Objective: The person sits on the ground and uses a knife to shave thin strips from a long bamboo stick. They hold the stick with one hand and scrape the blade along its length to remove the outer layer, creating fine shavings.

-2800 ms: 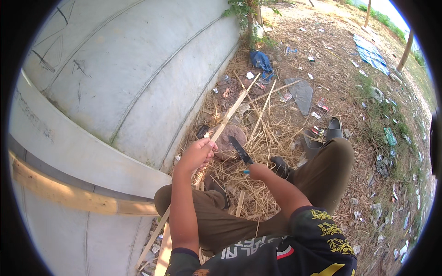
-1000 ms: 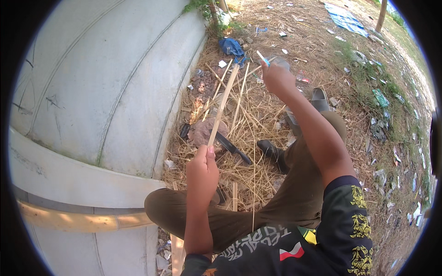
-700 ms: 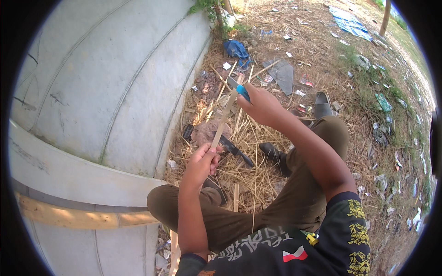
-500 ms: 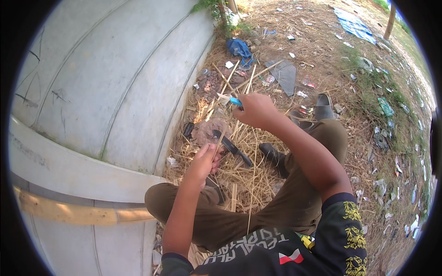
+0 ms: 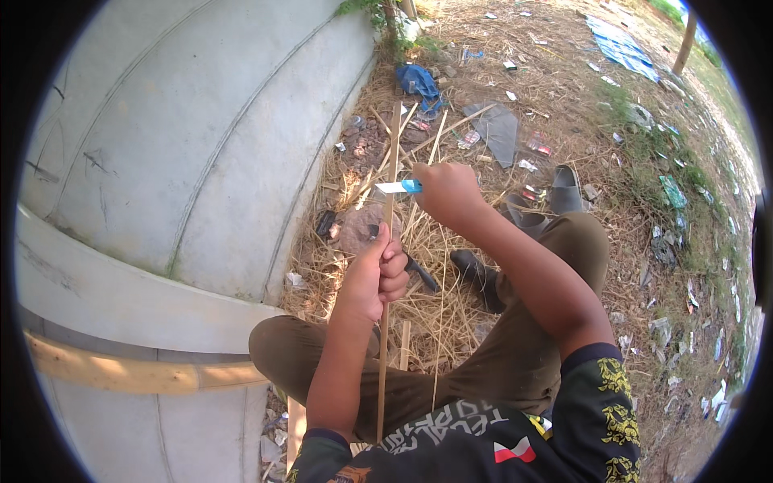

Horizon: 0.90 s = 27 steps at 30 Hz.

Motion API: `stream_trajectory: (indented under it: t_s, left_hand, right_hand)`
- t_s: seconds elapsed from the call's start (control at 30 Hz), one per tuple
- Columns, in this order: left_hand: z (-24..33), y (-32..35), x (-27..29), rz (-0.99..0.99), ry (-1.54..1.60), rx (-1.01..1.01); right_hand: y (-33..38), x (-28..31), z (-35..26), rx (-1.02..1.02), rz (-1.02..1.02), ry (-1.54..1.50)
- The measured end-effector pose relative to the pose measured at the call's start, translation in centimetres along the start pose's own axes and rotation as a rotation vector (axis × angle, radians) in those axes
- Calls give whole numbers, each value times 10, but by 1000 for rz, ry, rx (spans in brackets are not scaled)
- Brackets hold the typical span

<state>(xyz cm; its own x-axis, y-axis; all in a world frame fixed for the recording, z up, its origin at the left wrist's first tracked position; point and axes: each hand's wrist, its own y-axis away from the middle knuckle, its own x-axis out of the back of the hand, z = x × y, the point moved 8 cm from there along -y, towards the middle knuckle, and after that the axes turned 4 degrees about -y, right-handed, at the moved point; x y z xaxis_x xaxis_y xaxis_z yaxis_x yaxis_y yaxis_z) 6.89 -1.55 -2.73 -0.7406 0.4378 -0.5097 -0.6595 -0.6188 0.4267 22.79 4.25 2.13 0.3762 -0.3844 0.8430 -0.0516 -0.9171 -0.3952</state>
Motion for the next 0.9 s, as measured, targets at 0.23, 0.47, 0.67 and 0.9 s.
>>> stream_trajectory:
  t_s: [0.23, 0.47, 0.67, 0.9]
  left_hand:
    - [-9, 10, 3, -25, 73, 23]
    - [-13, 11, -10, -222, 327, 35]
    - [-51, 39, -50, -248, 140, 225]
    - [-38, 38, -34, -296, 204, 84]
  right_hand:
    - [1, -5, -13, 49, 76, 52]
    - [-15, -1, -18, 116, 168, 154]
    - [-49, 55, 109, -543, 102, 170]
    - [-18, 95, 64, -481, 209, -205]
